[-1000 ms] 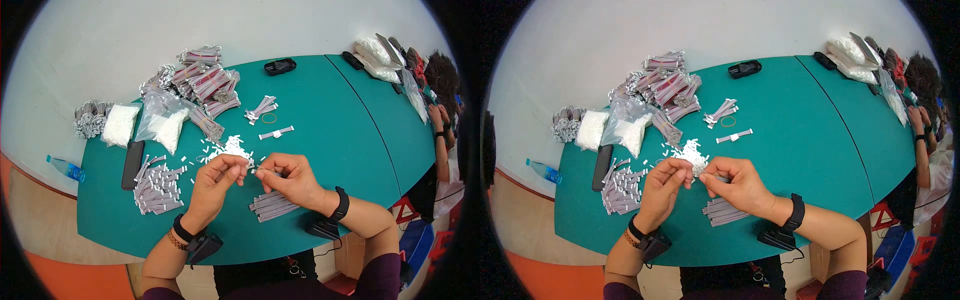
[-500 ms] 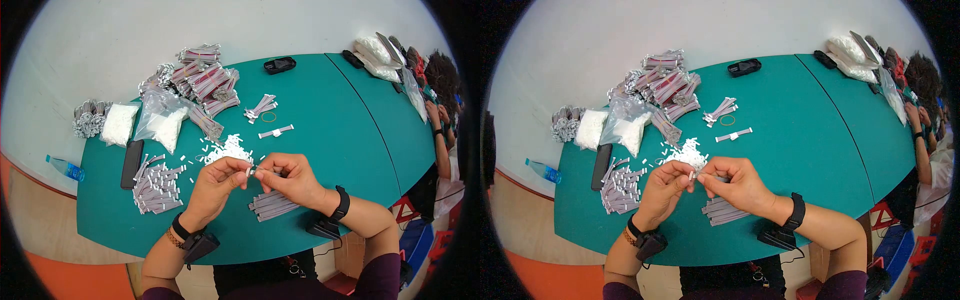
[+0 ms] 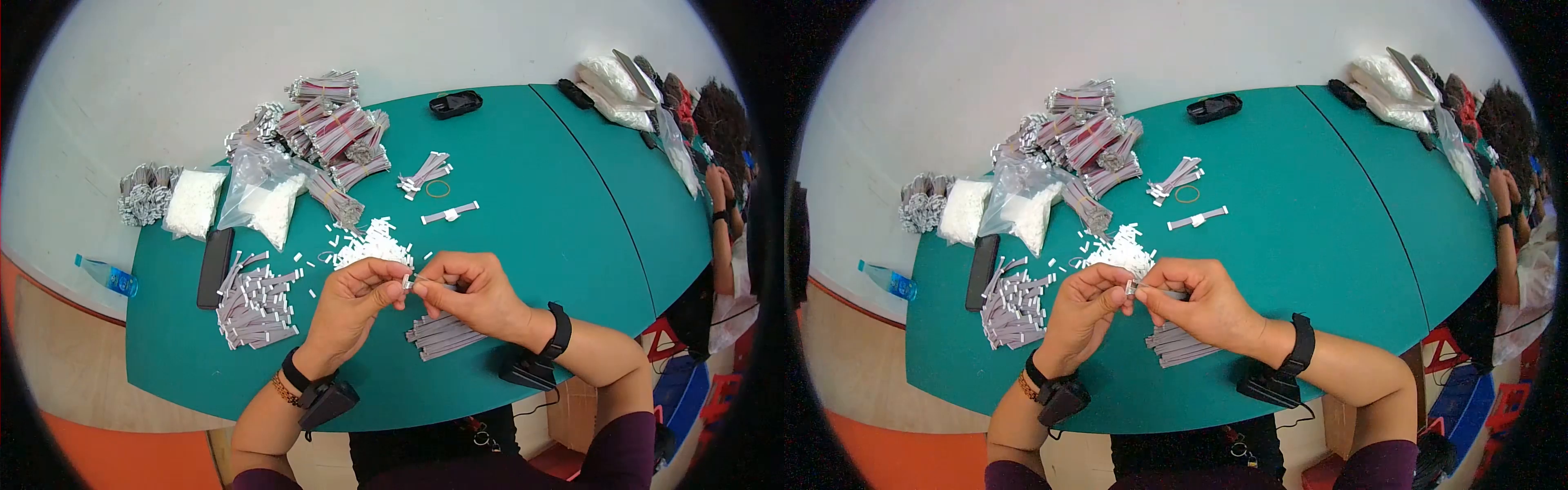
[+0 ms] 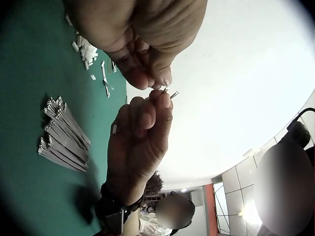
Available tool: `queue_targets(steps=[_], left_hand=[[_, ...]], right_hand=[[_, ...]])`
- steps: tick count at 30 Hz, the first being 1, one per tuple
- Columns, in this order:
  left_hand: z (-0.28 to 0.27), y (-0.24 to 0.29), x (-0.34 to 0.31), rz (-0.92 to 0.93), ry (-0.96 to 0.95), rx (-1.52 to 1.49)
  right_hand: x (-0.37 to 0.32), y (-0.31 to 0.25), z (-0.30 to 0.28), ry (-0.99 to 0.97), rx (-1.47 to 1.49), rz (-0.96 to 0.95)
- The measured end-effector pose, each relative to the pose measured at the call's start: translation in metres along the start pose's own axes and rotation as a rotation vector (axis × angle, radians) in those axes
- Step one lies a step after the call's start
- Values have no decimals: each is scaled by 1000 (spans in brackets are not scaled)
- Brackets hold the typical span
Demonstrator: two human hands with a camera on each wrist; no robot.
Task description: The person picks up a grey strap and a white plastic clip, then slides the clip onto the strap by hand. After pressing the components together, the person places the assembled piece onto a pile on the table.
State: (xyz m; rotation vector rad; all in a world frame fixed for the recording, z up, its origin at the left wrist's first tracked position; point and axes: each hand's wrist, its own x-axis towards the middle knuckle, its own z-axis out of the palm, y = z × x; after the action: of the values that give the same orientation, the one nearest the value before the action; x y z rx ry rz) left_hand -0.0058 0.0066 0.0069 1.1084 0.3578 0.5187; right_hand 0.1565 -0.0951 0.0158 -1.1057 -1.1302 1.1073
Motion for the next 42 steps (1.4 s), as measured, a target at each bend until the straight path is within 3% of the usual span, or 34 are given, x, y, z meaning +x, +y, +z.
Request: queue_targets(steps=[42], left_hand=[[1, -2, 0, 29, 2, 23]], right_hand=[[-1, -1, -1, 0, -12, 22]])
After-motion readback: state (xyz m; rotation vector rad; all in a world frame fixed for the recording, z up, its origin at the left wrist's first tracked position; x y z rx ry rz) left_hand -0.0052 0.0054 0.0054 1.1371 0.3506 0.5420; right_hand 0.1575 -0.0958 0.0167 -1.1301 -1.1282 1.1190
